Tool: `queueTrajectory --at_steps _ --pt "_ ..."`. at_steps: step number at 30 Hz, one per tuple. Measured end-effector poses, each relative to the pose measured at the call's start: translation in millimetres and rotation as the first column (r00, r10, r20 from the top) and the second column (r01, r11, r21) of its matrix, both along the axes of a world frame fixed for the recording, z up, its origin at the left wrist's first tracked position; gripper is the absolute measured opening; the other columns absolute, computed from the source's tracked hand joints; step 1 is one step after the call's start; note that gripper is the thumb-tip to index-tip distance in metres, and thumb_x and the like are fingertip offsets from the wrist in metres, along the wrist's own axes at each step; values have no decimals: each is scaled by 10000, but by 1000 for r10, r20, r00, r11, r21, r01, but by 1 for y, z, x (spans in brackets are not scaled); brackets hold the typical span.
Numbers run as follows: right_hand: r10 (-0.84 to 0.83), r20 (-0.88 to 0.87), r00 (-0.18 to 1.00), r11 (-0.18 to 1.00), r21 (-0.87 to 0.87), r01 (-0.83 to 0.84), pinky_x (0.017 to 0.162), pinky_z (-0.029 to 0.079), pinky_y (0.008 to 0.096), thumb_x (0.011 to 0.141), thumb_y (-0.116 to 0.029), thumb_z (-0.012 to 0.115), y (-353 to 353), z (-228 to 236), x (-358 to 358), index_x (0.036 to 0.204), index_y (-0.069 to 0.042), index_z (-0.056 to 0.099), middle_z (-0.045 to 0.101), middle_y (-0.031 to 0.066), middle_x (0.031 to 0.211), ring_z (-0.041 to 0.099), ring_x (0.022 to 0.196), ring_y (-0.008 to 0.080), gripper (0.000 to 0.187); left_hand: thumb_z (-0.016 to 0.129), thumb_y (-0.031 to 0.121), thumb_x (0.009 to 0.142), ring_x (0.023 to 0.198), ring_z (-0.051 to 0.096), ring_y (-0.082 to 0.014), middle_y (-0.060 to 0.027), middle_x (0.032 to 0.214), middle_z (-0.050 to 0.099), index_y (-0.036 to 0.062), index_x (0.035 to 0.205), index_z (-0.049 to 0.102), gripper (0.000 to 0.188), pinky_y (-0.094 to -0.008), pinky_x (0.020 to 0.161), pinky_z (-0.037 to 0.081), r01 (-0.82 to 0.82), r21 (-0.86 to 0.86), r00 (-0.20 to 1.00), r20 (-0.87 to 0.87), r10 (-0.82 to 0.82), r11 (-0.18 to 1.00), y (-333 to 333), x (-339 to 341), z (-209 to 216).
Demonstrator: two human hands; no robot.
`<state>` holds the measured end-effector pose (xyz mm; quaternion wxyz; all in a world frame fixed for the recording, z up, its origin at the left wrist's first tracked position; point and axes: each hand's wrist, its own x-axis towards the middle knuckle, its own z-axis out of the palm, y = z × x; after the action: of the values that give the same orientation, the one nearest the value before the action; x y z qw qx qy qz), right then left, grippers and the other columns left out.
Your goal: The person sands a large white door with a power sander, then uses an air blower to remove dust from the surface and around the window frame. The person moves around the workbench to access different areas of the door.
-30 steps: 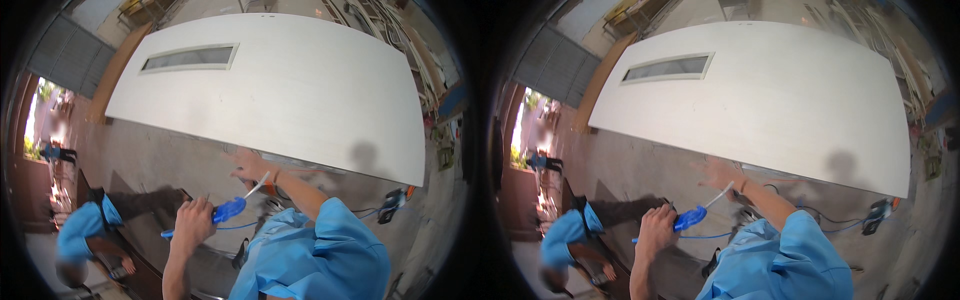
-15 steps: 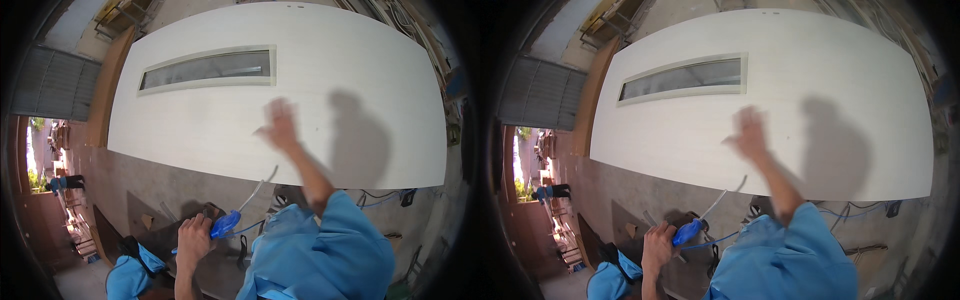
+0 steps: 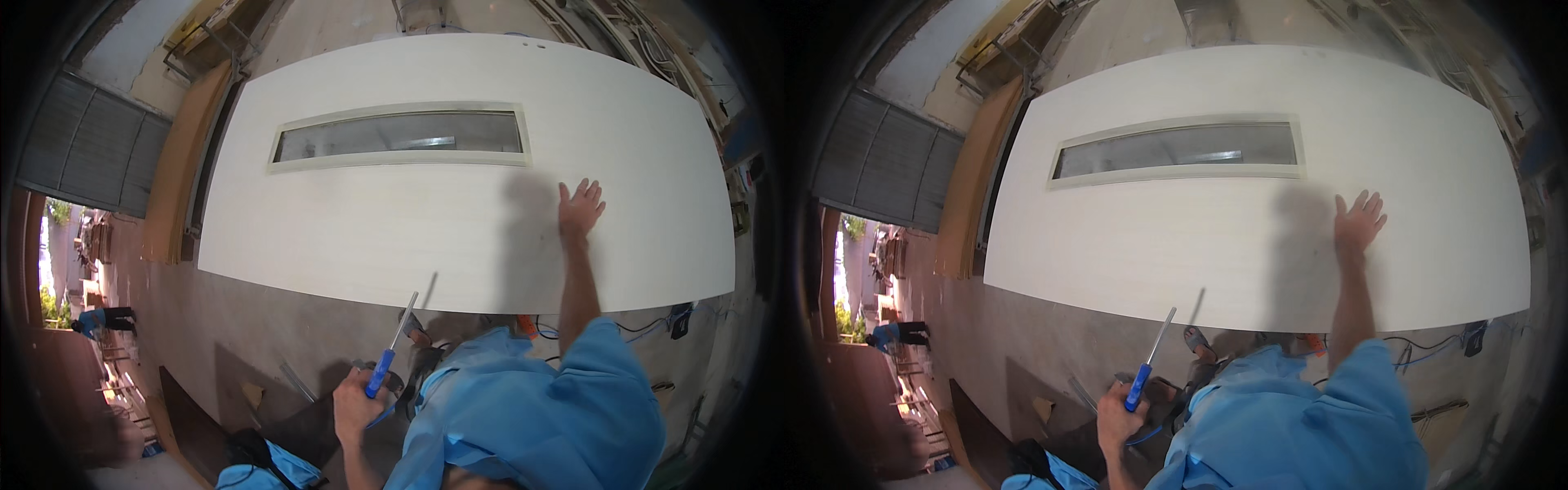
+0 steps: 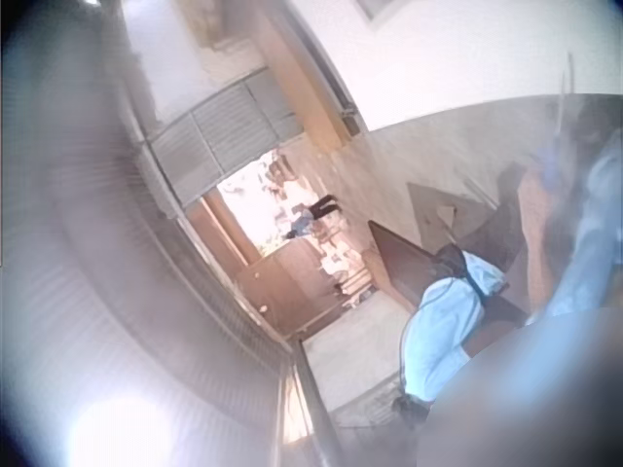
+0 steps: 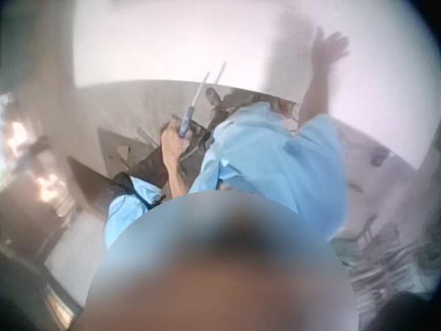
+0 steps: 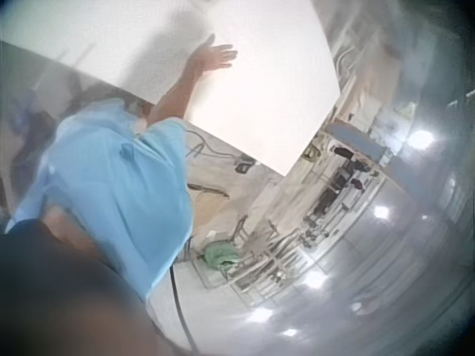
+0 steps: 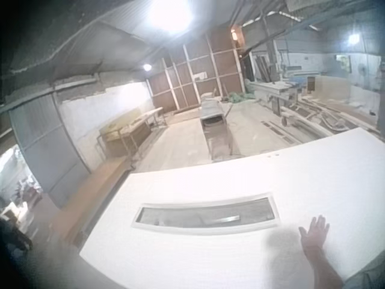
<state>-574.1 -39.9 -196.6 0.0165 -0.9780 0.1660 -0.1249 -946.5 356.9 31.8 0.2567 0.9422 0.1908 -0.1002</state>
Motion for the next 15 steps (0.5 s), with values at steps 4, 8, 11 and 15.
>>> queueTrajectory --at_steps 4,8,11,15 --pt "410 173 896 893 124 -433 1230 123 667 944 -648 603 226 -16 -42 1530 49 412 303 297 1633 208 1548 468 931 764 154 750 810 670 -425 -199 885 654 73 897 717 174 -499 755 543 -80 -37 995 63 82 996 65 -38 -29" --pt "960 256 111 45 250 -967 1238 105 691 859 -659 655 488 -9 -157 1484 -146 546 380 190 1619 249 1542 421 816 752 144 751 815 665 -431 -200 877 651 46 895 698 182 -502 747 535 -90 -8 992 89 90 996 139 -52 -33" --pt "919 325 -222 -349 411 -842 1274 132 599 868 -619 653 568 17 -244 1469 -169 559 410 148 1611 298 1539 335 757 747 137 750 822 661 -436 -200 872 649 40 890 686 182 -508 753 529 -96 -36 985 137 100 995 176 -55 -21" --pt "995 73 69 36 387 -922 1260 195 577 912 -584 647 502 29 -231 1582 -164 414 313 151 1678 277 1561 278 825 747 157 750 838 662 -442 -204 884 653 52 899 687 191 -517 769 526 -159 -174 986 17 165 972 196 -62 -16"
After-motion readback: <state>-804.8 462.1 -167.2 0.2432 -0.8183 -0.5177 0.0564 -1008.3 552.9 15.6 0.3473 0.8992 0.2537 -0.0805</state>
